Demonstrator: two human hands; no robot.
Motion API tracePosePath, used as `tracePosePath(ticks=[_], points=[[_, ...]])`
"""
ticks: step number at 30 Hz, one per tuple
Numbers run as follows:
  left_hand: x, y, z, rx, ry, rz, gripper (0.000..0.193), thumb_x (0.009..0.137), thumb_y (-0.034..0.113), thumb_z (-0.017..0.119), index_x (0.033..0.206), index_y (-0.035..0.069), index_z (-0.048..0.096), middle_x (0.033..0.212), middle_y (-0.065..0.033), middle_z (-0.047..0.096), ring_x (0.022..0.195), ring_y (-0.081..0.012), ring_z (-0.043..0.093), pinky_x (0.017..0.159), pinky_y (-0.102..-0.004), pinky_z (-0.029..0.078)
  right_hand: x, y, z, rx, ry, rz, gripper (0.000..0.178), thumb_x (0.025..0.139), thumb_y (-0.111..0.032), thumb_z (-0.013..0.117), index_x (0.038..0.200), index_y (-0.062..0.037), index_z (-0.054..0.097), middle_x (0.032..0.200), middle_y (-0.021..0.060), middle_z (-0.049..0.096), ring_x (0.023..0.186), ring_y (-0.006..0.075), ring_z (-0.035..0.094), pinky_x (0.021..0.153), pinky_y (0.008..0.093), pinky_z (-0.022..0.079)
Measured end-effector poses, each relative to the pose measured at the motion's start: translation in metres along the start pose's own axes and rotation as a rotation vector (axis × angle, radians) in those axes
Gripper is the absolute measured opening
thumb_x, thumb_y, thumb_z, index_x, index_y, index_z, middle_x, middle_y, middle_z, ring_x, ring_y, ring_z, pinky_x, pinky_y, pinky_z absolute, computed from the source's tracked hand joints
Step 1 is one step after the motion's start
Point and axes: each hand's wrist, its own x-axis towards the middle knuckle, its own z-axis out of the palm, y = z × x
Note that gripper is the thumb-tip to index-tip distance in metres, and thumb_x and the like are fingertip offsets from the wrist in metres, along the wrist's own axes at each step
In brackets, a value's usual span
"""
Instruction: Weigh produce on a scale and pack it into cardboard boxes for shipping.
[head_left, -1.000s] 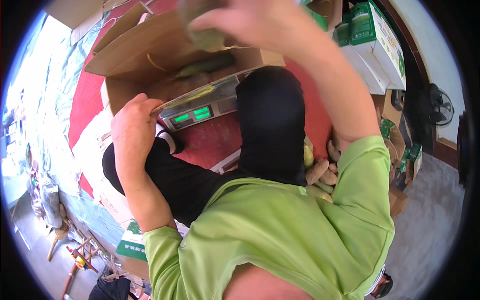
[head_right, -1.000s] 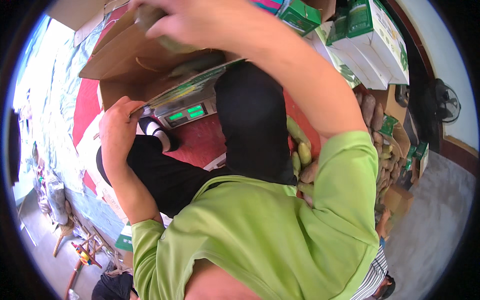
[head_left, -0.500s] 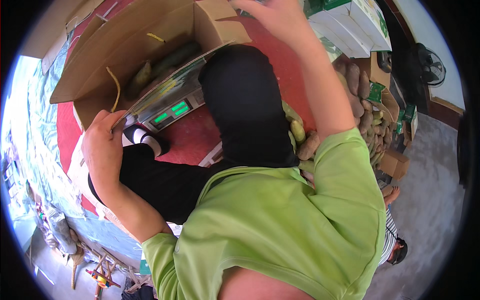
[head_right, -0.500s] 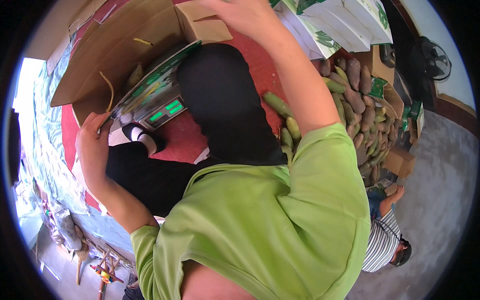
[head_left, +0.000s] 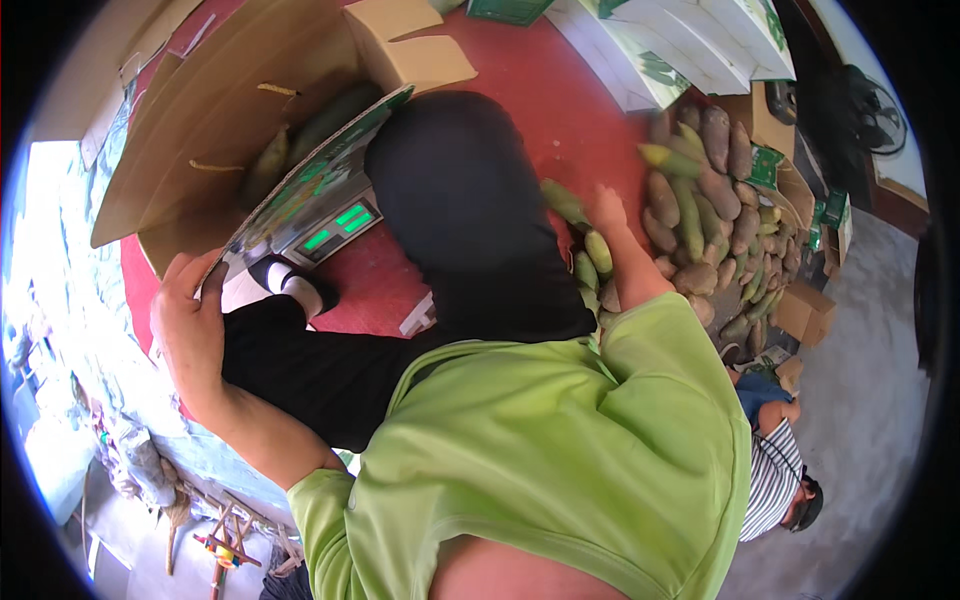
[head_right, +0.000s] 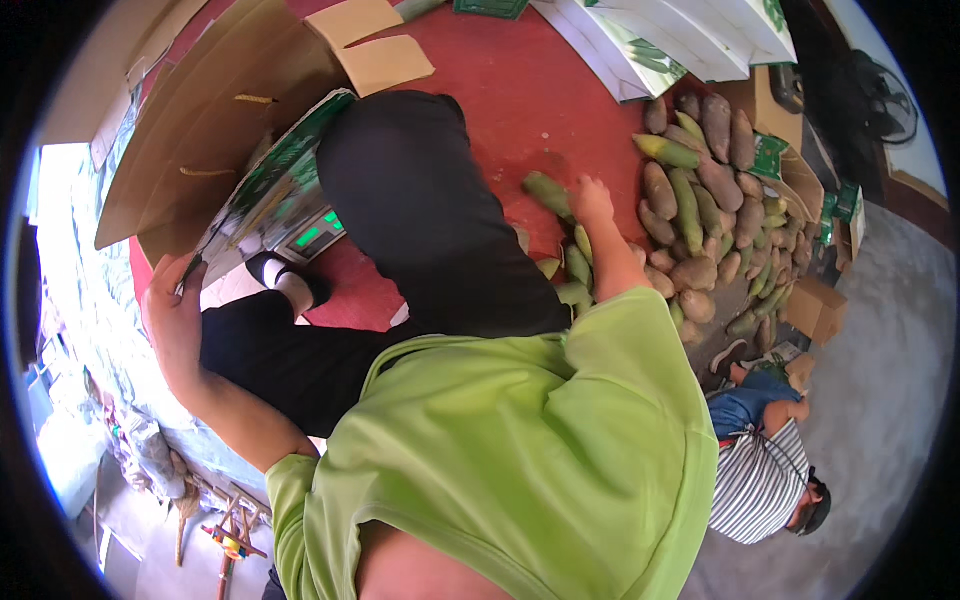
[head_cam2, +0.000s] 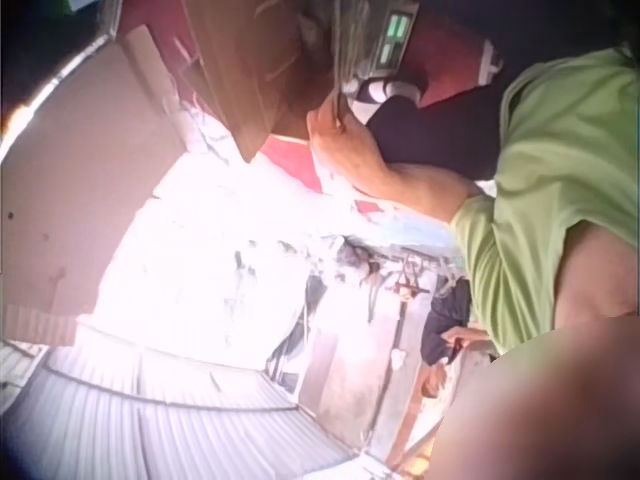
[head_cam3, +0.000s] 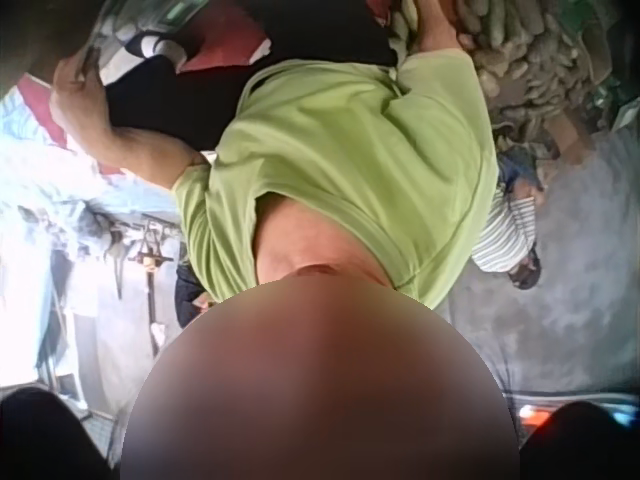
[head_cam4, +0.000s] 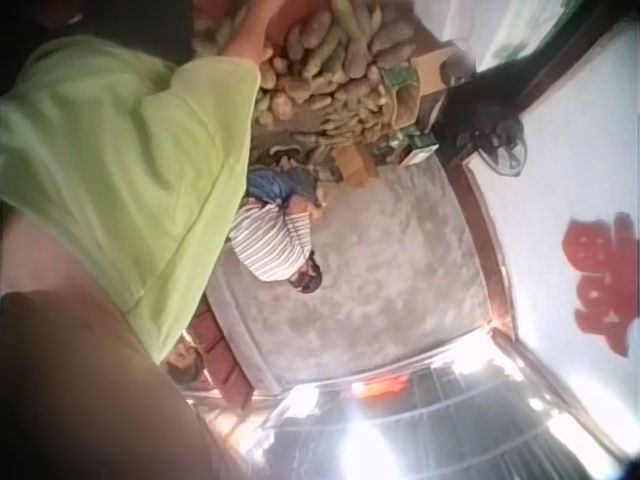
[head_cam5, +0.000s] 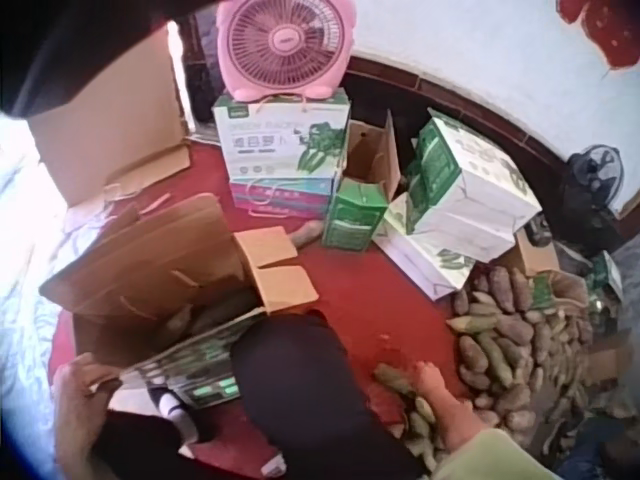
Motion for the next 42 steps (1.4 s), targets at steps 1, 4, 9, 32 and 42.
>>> tracePosePath(ticks=[1,4,9,32,42], points=[[0.001,0.000,0.000,0.009,0.002,-0.012,0.017,0.082,0.008,0.063,0.098,0.005,0.069,0.080,-0.0134,0.055,0.075,-0.0330,0.058,0.066,-0.0373,0.044,-0.006,0.010,0.012,-0.010,-0.050,-0.001,0.050,0.077,-0.030,0.071,0.123,-0.0148,0.057,0.124,0.0151,0.056,0.116,0.0347,0.054,0.093,0.0460,0.048],[0.001,-0.002,-0.001,-0.004,0.015,-0.002,0.016,0.080,0.007,0.064,0.095,0.005,0.069,0.079,-0.0133,0.055,0.076,-0.0333,0.058,0.067,-0.0372,0.044,-0.029,0.022,0.031,-0.085,-0.168,0.031,0.053,0.076,-0.034,0.073,0.123,-0.0165,0.056,0.125,0.0134,0.055,0.121,0.0329,0.051,0.095,0.0463,0.048],[0.004,0.005,0.000,0.027,0.019,-0.044,0.016,0.079,0.006,0.065,0.094,0.006,0.071,0.078,-0.0117,0.057,0.075,-0.0321,0.059,0.067,-0.0372,0.045,-0.043,0.034,0.051,-0.168,-0.074,0.082,0.049,0.071,-0.019,0.075,0.117,-0.0154,0.059,0.122,0.0119,0.054,0.113,0.0340,0.054,0.093,0.0455,0.049],[-0.004,-0.008,0.000,0.027,0.043,0.029,0.015,0.080,0.009,0.064,0.093,0.007,0.071,0.077,-0.0114,0.057,0.076,-0.0322,0.059,0.067,-0.0387,0.045,-0.070,0.004,-0.050,0.065,0.248,-0.403,0.041,0.066,-0.004,0.074,0.105,-0.0097,0.064,0.102,0.0118,0.058,0.094,0.0338,0.058,0.080,0.0425,0.050],[-0.008,-0.011,0.003,0.019,0.077,0.071,0.014,0.080,0.008,0.063,0.091,0.008,0.072,0.077,-0.0107,0.058,0.076,-0.0327,0.060,0.066,-0.0404,0.045,-0.106,-0.134,-0.226,0.556,0.709,-0.816,0.043,0.070,0.001,0.076,0.112,-0.0044,0.065,0.099,0.0080,0.060,0.086,0.0195,0.060,0.080,0.0297,0.048]])
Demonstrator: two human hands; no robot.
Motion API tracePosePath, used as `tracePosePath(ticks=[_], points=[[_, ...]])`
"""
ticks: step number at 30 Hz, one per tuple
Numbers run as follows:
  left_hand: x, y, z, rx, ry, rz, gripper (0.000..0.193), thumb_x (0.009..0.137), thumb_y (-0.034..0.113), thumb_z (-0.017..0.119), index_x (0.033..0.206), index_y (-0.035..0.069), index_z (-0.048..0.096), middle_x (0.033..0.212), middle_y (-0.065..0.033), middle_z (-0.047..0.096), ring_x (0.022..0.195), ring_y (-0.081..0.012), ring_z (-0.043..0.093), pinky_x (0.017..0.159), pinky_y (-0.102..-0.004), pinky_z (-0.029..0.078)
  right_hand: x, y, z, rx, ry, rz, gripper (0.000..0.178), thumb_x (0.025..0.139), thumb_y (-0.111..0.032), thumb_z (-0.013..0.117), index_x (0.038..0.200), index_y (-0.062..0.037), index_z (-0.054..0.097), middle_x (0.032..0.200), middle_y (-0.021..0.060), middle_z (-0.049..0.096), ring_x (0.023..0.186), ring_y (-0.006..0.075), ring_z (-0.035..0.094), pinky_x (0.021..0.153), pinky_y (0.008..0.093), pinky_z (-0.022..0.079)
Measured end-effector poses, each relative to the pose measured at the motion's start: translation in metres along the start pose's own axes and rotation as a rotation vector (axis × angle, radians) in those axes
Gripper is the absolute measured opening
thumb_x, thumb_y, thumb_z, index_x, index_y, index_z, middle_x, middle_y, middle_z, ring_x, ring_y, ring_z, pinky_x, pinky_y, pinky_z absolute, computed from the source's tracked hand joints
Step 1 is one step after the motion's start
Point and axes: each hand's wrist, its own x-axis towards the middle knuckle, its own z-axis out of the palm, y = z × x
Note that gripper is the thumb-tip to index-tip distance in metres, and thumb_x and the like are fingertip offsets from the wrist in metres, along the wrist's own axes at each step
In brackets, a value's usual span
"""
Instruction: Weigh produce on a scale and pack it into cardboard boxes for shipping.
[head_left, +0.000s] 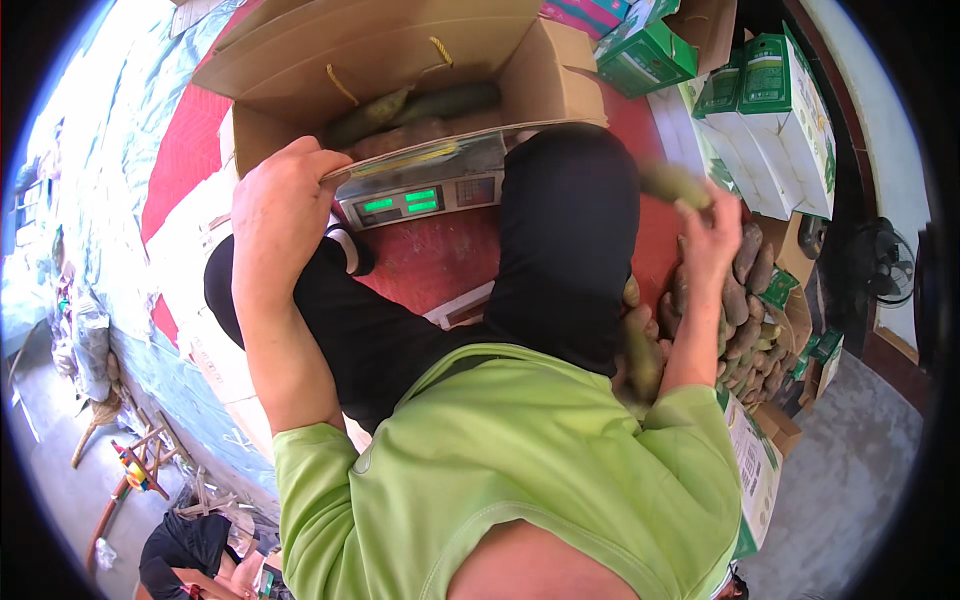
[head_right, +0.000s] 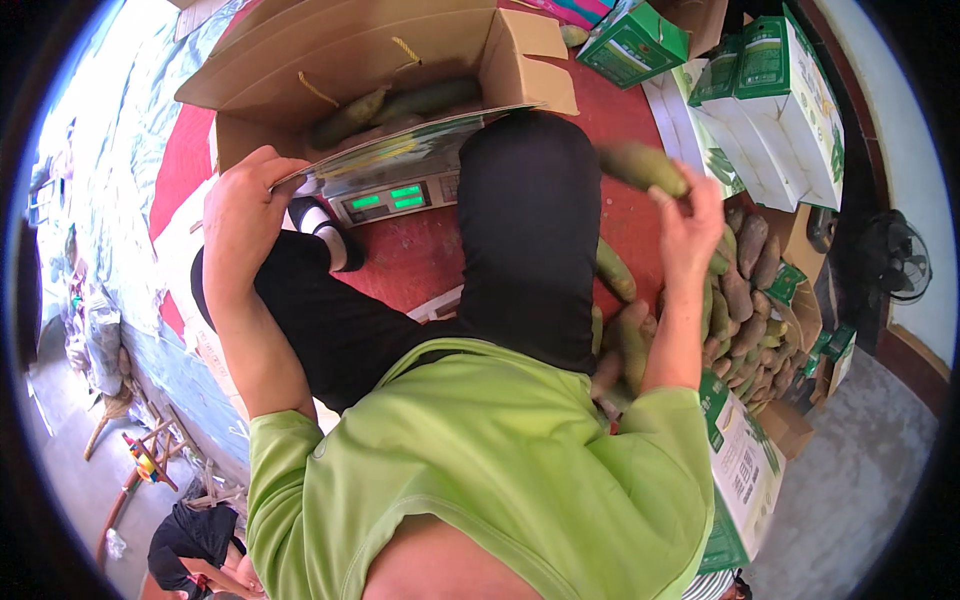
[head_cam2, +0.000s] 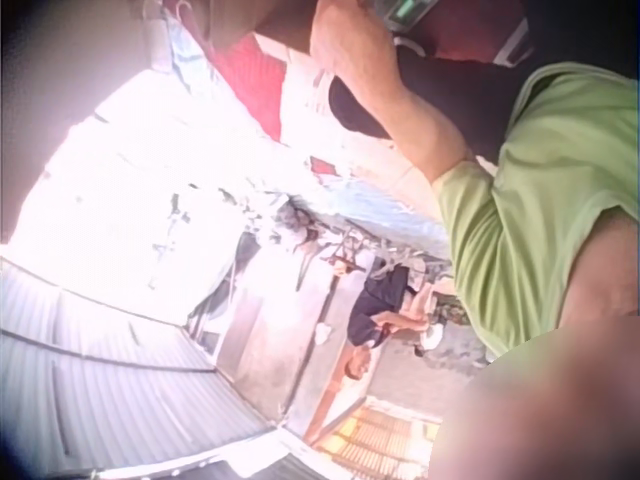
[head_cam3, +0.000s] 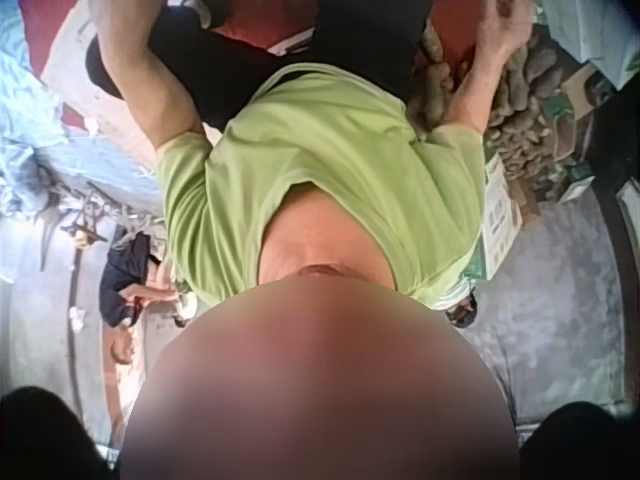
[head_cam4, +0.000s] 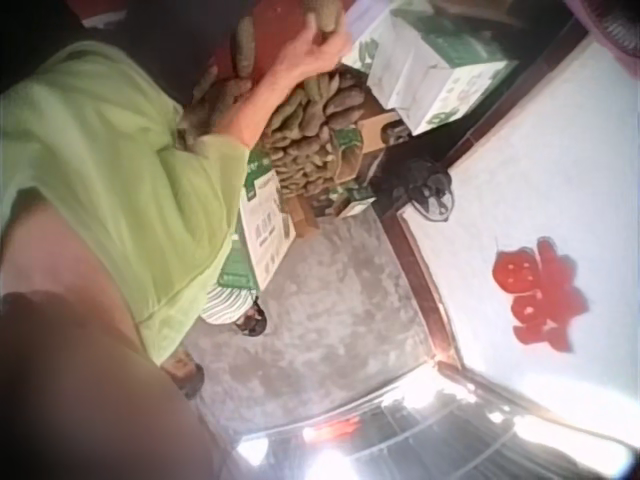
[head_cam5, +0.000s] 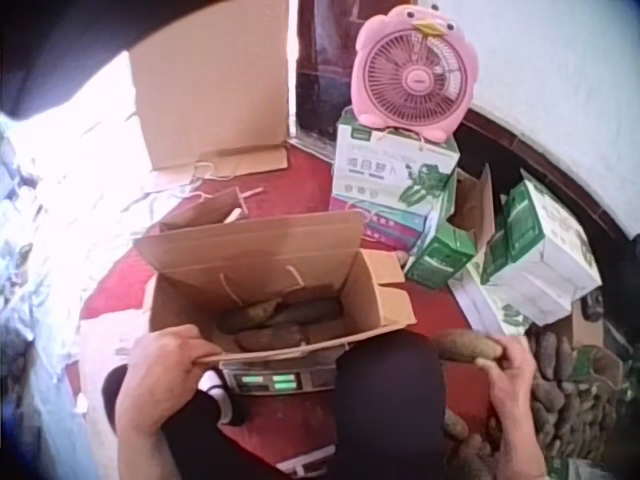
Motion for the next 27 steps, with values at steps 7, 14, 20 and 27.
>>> tracePosePath(ticks=[7,14,20,27], points=[[0.002,0.000,-0.001,0.023,0.001,0.020,0.016,0.079,0.007,0.063,0.092,0.009,0.072,0.079,-0.0101,0.058,0.077,-0.0331,0.060,0.067,-0.0411,0.045,0.097,-0.116,-0.037,0.298,0.228,-0.351,0.037,0.077,0.004,0.071,0.113,0.0025,0.063,0.103,0.0080,0.064,0.094,0.0161,0.061,0.082,0.0272,0.049],[0.001,0.000,-0.002,0.028,-0.027,0.019,0.018,0.079,0.007,0.063,0.094,0.009,0.072,0.080,-0.0105,0.058,0.079,-0.0329,0.060,0.068,-0.0411,0.046,0.144,-0.163,0.009,0.241,0.024,-0.611,0.033,0.074,-0.003,0.070,0.106,-0.0014,0.063,0.086,0.0084,0.058,0.078,0.0197,0.058,0.072,0.0294,0.046],[0.001,0.002,-0.004,0.017,-0.055,-0.002,0.017,0.081,0.008,0.063,0.096,0.006,0.070,0.080,-0.0114,0.058,0.079,-0.0326,0.060,0.068,-0.0390,0.046,0.140,-0.204,0.054,-0.089,-0.318,-0.701,0.021,0.077,-0.011,0.069,0.094,-0.0019,0.063,0.091,0.0145,0.059,0.085,0.0335,0.060,0.075,0.0400,0.049],[0.001,0.002,-0.004,-0.006,-0.058,-0.018,0.019,0.079,0.006,0.061,0.094,0.010,0.071,0.081,-0.0099,0.059,0.080,-0.0322,0.060,0.069,-0.0408,0.046,0.140,-0.172,0.063,0.294,-0.297,-0.445,0.031,0.079,-0.016,0.068,0.105,0.0001,0.063,0.093,0.0178,0.064,0.086,0.0335,0.064,0.076,0.0388,0.051]])
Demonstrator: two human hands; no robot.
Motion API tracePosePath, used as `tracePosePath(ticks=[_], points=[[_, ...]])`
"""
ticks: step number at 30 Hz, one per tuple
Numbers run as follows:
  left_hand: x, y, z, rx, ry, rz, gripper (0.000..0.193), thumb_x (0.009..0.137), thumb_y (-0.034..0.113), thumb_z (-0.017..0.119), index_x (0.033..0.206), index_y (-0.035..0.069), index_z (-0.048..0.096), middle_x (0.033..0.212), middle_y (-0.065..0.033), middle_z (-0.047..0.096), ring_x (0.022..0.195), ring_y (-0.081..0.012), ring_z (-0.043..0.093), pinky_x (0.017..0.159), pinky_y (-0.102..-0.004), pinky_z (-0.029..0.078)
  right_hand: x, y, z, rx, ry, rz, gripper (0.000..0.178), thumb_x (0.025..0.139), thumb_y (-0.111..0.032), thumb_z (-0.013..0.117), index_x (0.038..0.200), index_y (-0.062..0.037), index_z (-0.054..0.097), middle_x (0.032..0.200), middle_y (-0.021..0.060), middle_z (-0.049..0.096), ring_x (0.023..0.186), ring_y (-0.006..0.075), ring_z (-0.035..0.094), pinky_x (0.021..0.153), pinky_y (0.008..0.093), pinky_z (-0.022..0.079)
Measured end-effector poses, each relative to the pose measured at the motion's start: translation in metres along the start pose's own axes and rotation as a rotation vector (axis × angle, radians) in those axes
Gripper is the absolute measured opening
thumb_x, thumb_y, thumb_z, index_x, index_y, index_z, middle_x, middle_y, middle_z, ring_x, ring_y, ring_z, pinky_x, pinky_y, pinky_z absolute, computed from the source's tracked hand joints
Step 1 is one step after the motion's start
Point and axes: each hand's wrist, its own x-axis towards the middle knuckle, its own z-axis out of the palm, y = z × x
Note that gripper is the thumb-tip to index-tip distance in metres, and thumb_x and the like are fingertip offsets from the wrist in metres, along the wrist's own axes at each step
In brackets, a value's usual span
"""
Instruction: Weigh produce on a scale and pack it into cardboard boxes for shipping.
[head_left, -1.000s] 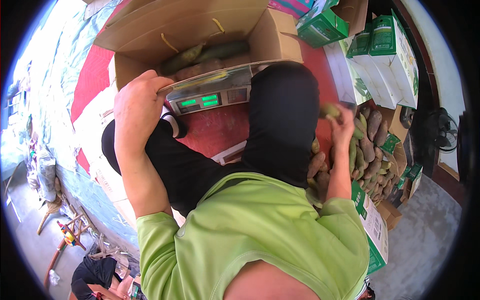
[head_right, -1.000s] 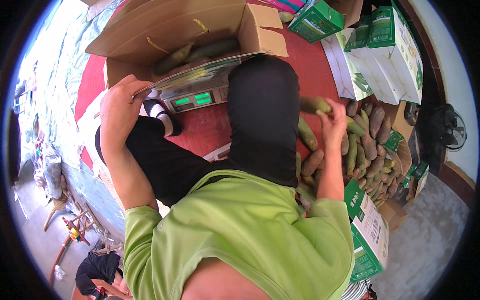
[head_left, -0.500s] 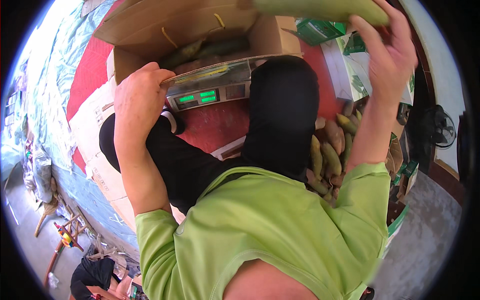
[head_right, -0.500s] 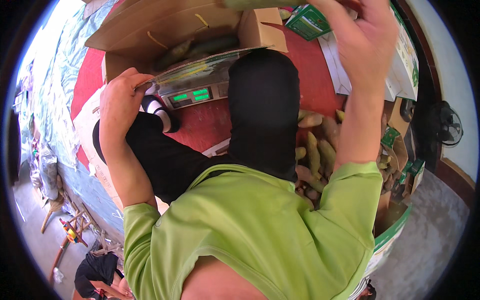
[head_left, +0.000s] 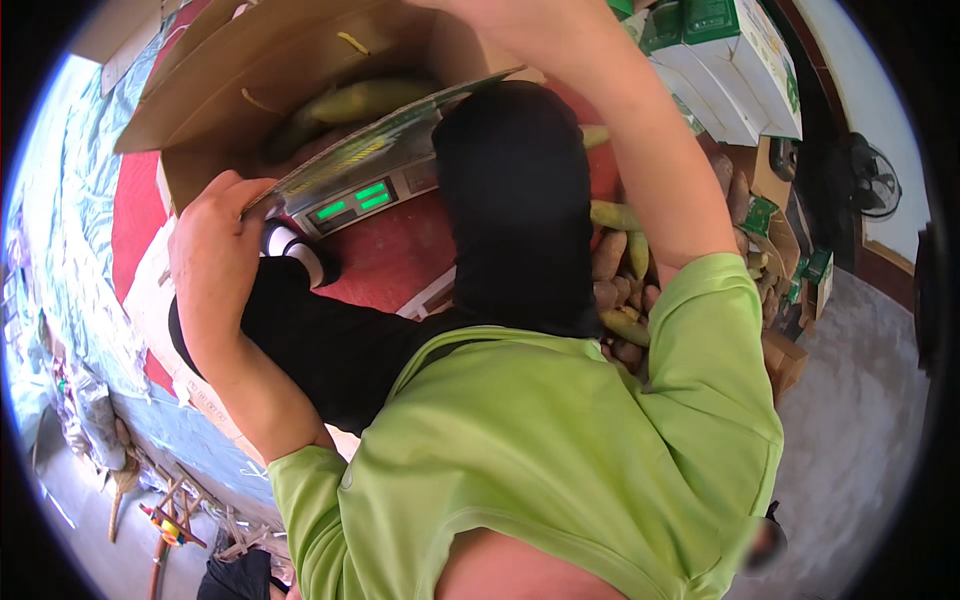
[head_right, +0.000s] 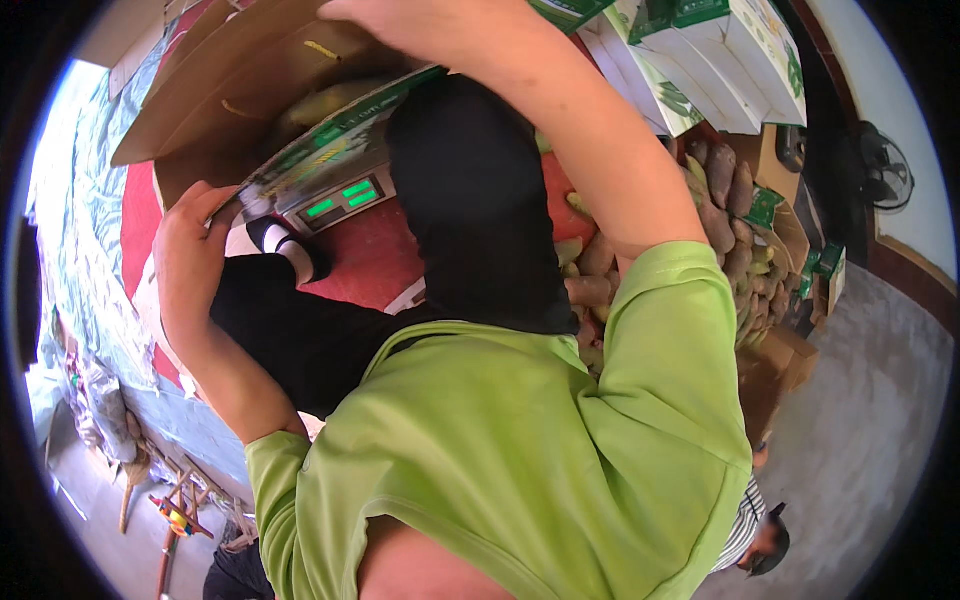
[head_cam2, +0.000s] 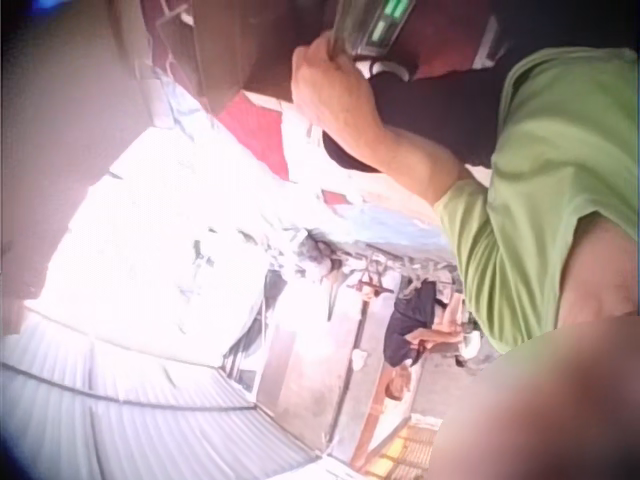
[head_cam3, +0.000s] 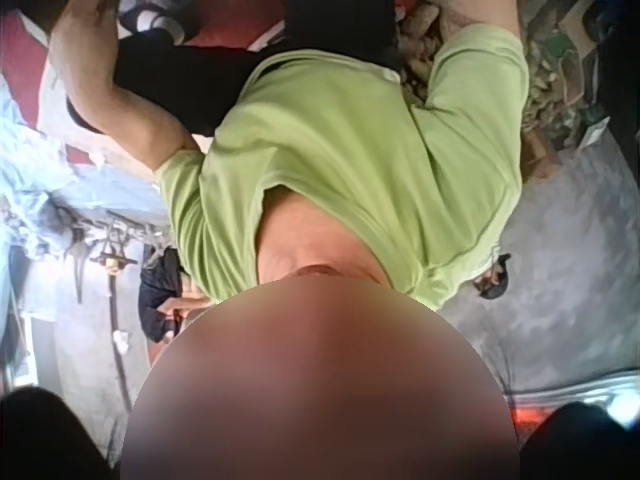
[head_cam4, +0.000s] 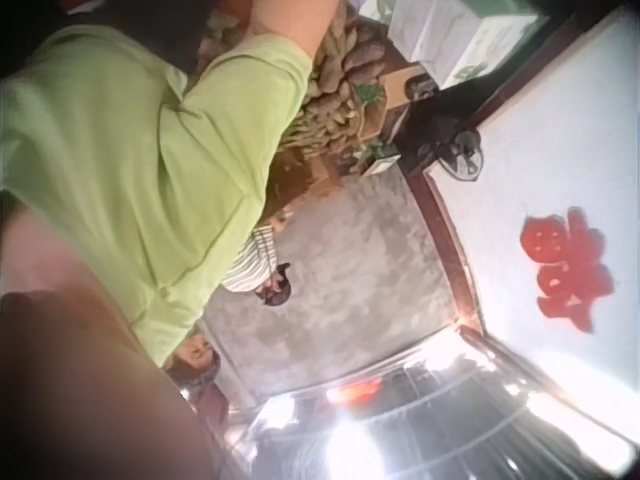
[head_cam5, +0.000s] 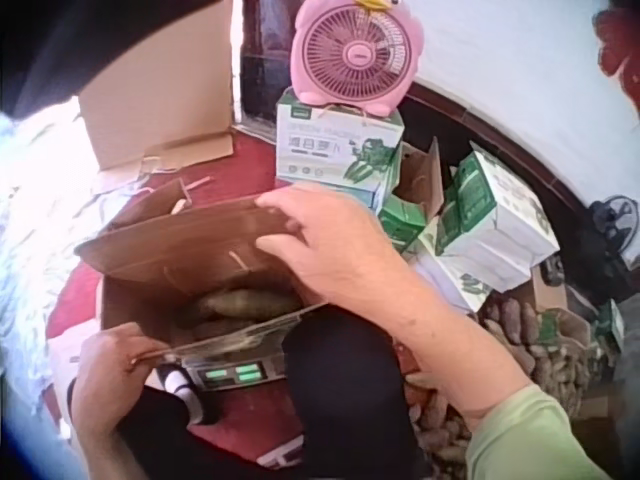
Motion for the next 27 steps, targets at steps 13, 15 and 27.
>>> tracePosePath(ticks=[13,15,27], points=[[0.000,0.001,0.000,-0.087,0.006,0.023,0.020,0.079,0.002,0.061,0.097,0.006,0.069,0.082,-0.0108,0.060,0.075,-0.0317,0.059,0.067,-0.0371,0.045,-0.240,0.183,0.042,-0.152,-0.163,0.900,0.034,0.080,-0.023,0.071,0.109,-0.0072,0.068,0.104,0.0143,0.069,0.096,0.0290,0.067,0.084,0.0388,0.052],[0.000,0.002,0.002,-0.073,0.002,0.012,0.020,0.079,0.002,0.061,0.097,0.005,0.069,0.082,-0.0110,0.060,0.075,-0.0314,0.059,0.067,-0.0369,0.045,-0.282,0.203,0.066,-0.140,-0.184,0.982,0.035,0.078,-0.023,0.072,0.110,-0.0086,0.068,0.106,0.0157,0.068,0.101,0.0314,0.065,0.087,0.0404,0.051],[0.008,0.019,-0.007,-0.041,-0.026,-0.109,0.019,0.078,0.001,0.064,0.096,0.002,0.070,0.079,-0.0117,0.059,0.073,-0.0285,0.060,0.067,-0.0339,0.046,-0.288,0.249,0.128,-0.655,-0.582,0.926,0.066,0.078,-0.024,0.071,0.137,-0.0223,0.042,0.141,0.0064,0.039,0.124,0.0295,0.047,0.091,0.0450,0.049]])
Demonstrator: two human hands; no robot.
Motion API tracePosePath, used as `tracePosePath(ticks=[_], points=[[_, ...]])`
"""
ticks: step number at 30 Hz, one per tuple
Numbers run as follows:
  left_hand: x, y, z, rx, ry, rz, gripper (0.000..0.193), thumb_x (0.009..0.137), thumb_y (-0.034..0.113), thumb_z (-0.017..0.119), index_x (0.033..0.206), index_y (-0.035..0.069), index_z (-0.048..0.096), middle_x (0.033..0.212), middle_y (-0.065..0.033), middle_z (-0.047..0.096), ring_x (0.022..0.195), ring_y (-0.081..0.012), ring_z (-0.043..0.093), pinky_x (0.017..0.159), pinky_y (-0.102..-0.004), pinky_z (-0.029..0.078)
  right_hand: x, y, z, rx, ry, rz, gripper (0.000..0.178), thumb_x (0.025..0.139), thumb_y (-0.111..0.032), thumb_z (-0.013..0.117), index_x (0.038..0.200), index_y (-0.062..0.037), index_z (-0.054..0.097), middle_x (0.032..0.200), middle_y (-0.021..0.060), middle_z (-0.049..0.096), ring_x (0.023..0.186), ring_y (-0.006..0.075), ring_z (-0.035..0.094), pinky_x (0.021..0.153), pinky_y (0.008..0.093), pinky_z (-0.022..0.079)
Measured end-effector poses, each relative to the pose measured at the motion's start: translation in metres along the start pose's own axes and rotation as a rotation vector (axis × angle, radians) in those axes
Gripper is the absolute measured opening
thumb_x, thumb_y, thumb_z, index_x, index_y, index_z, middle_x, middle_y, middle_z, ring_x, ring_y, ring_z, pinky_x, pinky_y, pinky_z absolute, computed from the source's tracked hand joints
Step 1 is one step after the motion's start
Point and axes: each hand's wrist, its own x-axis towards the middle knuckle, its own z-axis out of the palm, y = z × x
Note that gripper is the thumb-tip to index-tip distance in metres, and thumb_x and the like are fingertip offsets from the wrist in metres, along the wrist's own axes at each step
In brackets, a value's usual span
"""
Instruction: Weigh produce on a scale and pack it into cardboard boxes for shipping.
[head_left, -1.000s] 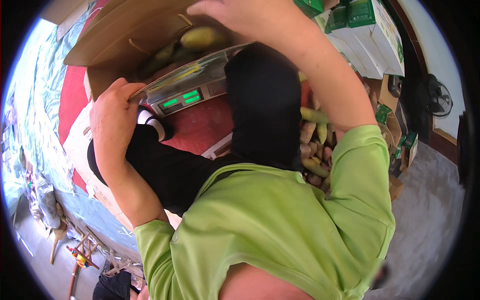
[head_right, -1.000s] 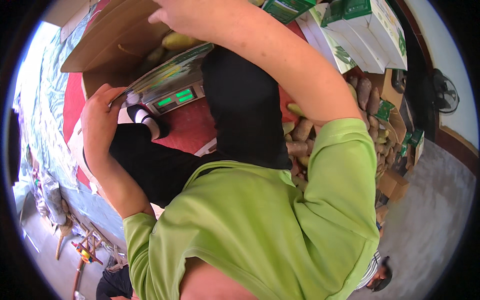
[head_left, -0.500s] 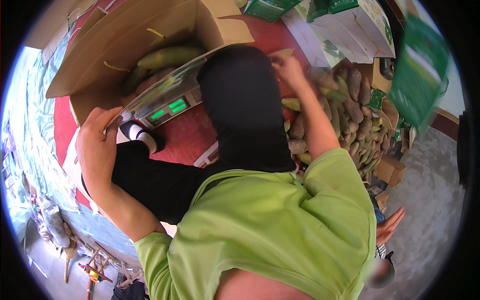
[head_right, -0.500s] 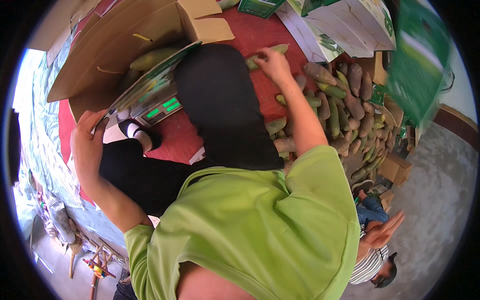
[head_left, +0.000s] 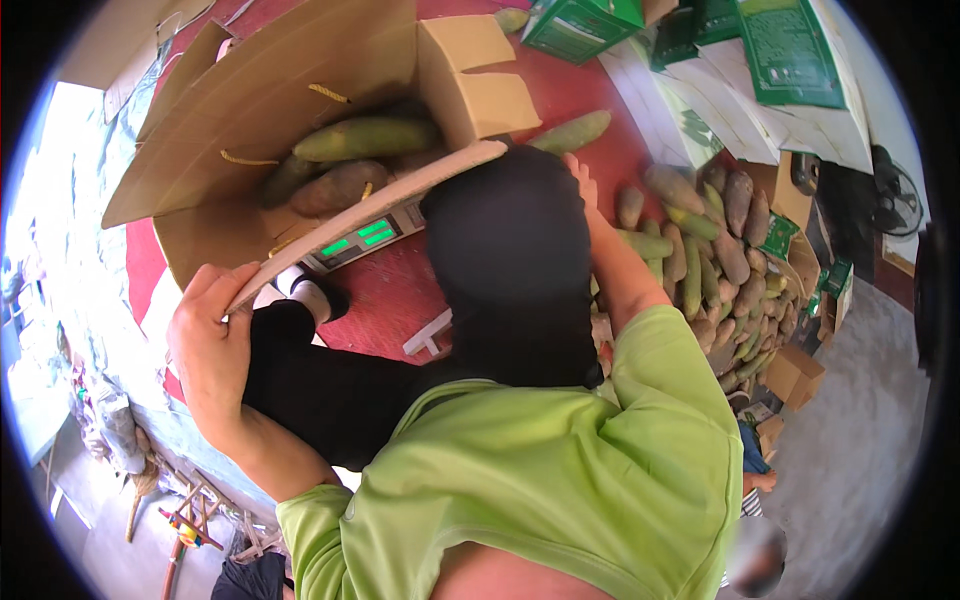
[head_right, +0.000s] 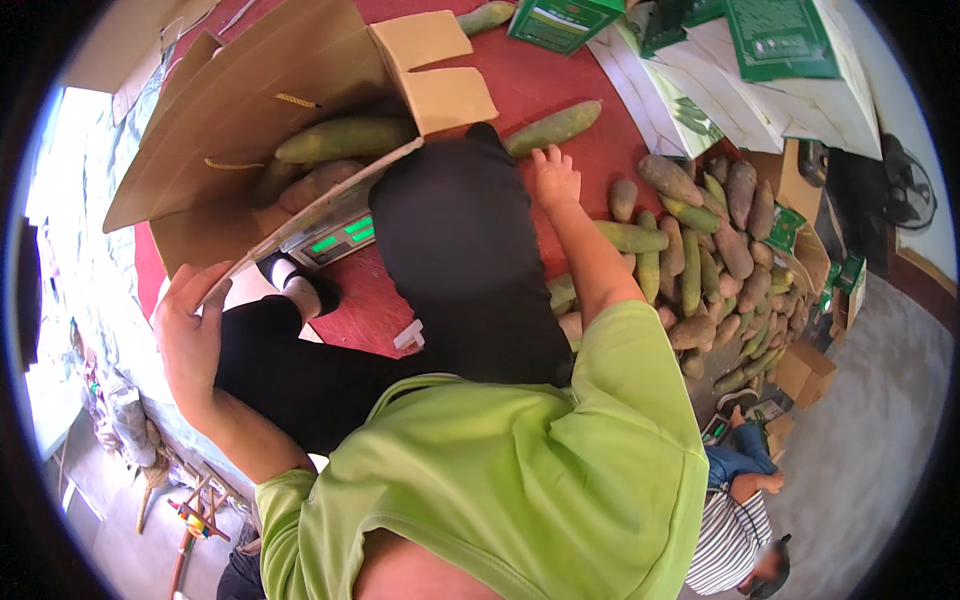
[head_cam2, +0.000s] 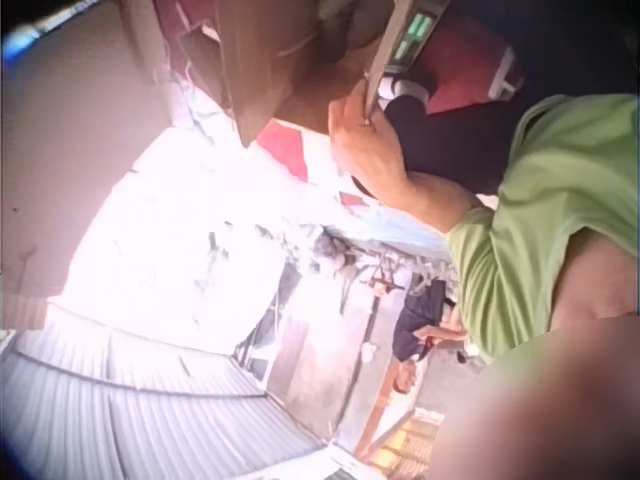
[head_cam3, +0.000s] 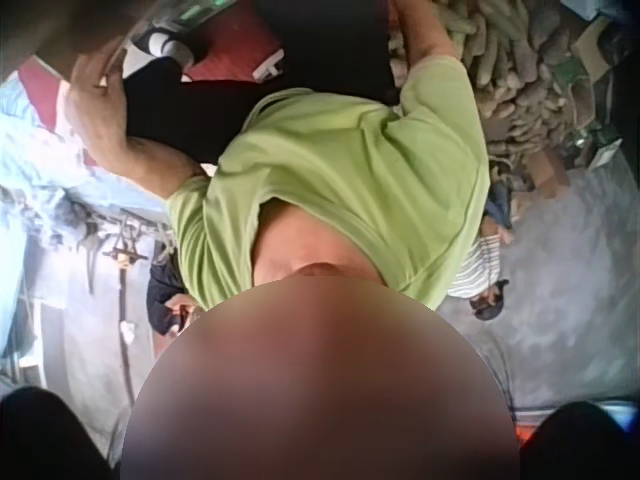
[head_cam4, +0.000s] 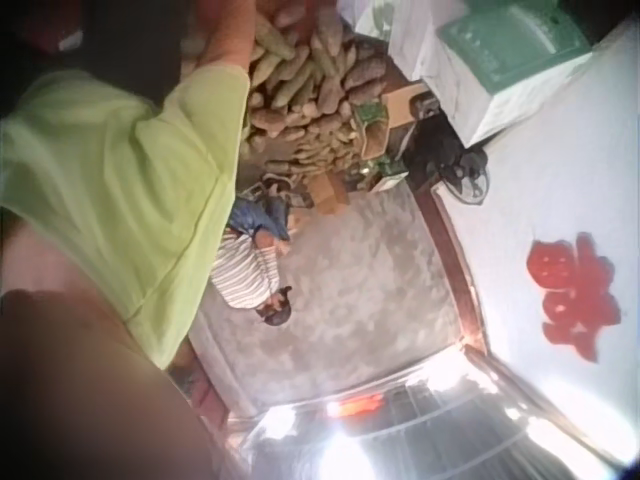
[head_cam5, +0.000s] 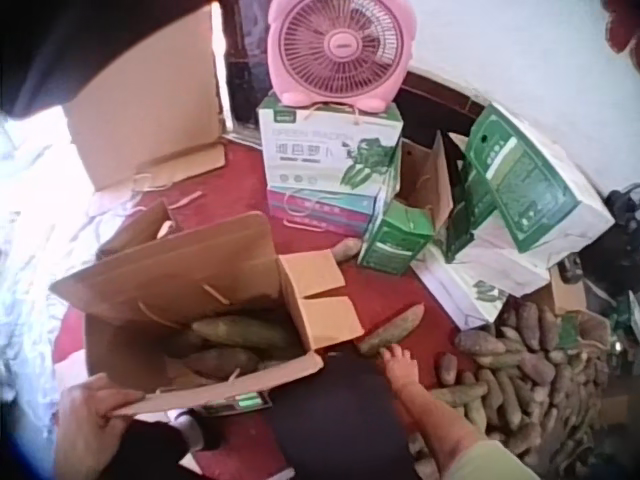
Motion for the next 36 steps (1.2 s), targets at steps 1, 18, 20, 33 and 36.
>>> tracePosePath(ticks=[1,18,20,33,36], points=[[0.000,-0.001,-0.001,-0.009,-0.010,0.002,0.017,0.081,0.003,0.064,0.097,0.001,0.070,0.079,-0.0122,0.058,0.073,-0.0276,0.060,0.068,-0.0330,0.046,0.010,-0.007,-0.003,-0.085,0.057,-0.024,0.065,0.080,-0.023,0.069,0.138,-0.0234,0.041,0.143,0.0055,0.038,0.126,0.0271,0.045,0.092,0.0444,0.048],[0.012,-0.005,0.000,0.065,-0.048,0.010,0.030,0.064,-0.001,0.066,0.092,0.006,0.071,0.077,-0.0103,0.057,0.076,-0.0293,0.059,0.067,-0.0385,0.046,0.086,0.005,0.026,-0.391,-0.003,-0.422,0.039,0.088,-0.026,0.053,0.127,-0.0248,0.053,0.116,-0.0005,0.056,0.113,0.0180,0.051,0.082,0.0451,0.042],[0.010,-0.006,0.001,0.070,-0.044,0.005,0.029,0.064,0.000,0.066,0.092,0.006,0.071,0.076,-0.0102,0.056,0.076,-0.0295,0.059,0.067,-0.0389,0.046,0.074,0.003,0.014,-0.426,-0.025,-0.441,0.041,0.087,-0.027,0.054,0.128,-0.0253,0.052,0.116,-0.0001,0.057,0.113,0.0185,0.052,0.082,0.0450,0.042],[0.000,-0.016,0.006,0.062,0.025,0.095,0.025,0.073,0.000,0.063,0.096,0.007,0.071,0.079,-0.0101,0.058,0.074,-0.0310,0.060,0.065,-0.0386,0.046,0.015,0.078,-0.058,1.088,0.361,-0.230,0.060,0.071,0.004,0.072,0.126,-0.0086,0.051,0.113,0.0058,0.060,0.107,0.0204,0.058,0.092,0.0330,0.046],[-0.003,-0.017,0.006,0.066,0.029,0.100,0.024,0.074,0.002,0.063,0.096,0.007,0.071,0.080,-0.0098,0.059,0.075,-0.0314,0.061,0.066,-0.0397,0.046,-0.018,0.054,-0.125,1.291,0.373,-0.183,0.047,0.080,-0.001,0.071,0.123,-0.0022,0.053,0.110,0.0044,0.059,0.103,0.0142,0.057,0.088,0.0283,0.048]])
